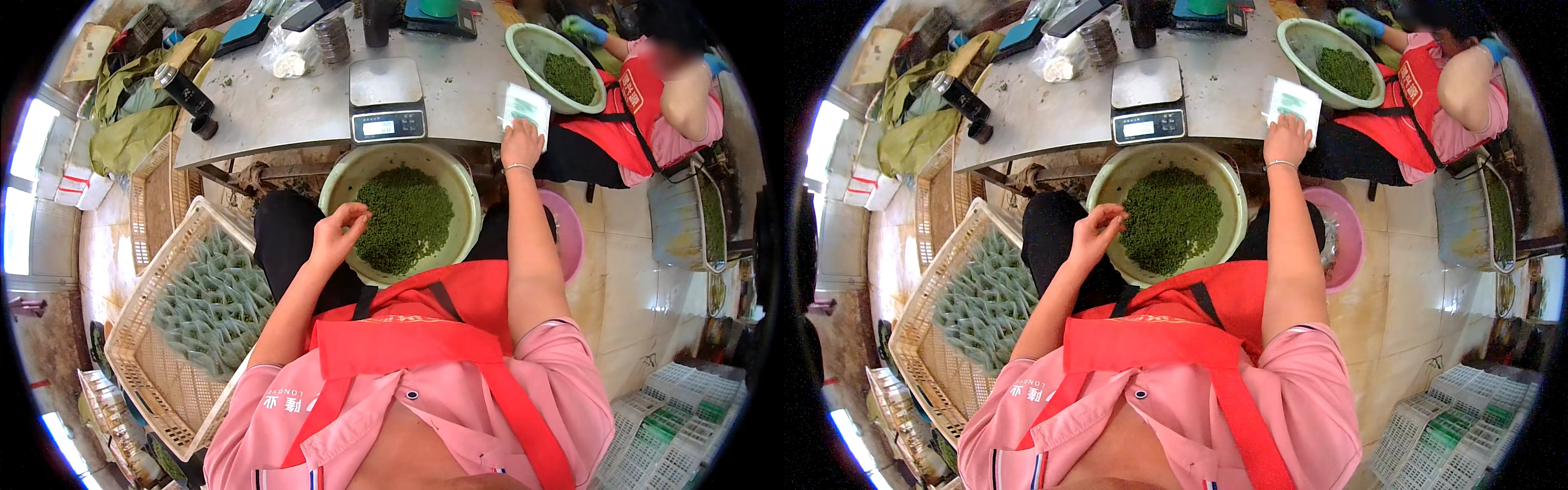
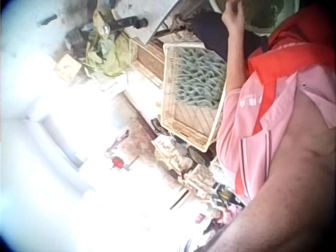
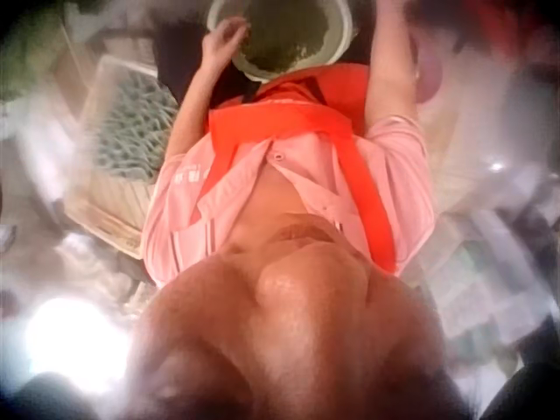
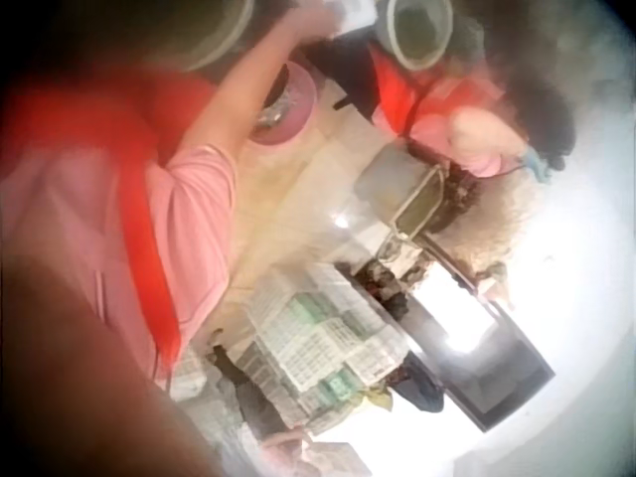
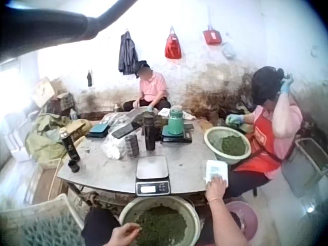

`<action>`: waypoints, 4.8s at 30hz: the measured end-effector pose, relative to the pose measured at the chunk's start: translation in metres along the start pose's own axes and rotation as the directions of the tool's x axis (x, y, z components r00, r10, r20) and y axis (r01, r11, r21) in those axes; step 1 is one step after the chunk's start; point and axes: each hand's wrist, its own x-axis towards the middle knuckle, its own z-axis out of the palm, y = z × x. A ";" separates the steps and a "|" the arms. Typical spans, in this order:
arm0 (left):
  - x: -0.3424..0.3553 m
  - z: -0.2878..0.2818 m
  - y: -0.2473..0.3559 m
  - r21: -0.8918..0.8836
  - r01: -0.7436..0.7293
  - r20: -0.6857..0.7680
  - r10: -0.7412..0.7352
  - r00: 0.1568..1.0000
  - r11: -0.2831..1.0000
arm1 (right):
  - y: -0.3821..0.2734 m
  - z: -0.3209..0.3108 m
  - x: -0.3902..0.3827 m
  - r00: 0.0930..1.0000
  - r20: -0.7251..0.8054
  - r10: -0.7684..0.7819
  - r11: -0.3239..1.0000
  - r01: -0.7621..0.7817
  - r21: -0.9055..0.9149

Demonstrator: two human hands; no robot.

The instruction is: The person scoops green tea leaves from a bowl on their lap into small mesh bags, weighs each filled bag on a digital scale, and places the finished bags into a nearby basket. The process is repeated continuously.

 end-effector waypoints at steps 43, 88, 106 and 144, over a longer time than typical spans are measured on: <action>-0.004 0.001 -0.025 -0.121 0.145 -0.122 -0.160 0.980 0.982 | -0.128 0.001 -0.152 0.632 0.611 -0.477 0.193 -0.603 0.774; 0.056 -0.026 -0.039 0.128 0.293 -0.281 -0.249 0.927 0.947 | -0.161 0.048 -0.271 0.432 0.598 -0.675 0.737 0.372 0.564; 0.067 -0.022 -0.052 0.112 0.248 -0.255 -0.214 0.943 0.962 | -0.196 0.121 -0.155 0.468 0.640 -0.609 0.793 0.340 0.506; 0.047 0.026 -0.047 0.284 0.321 -0.026 -0.327 0.945 0.904 | -0.151 -0.042 -0.140 0.563 0.699 -0.441 0.516 -0.478 0.711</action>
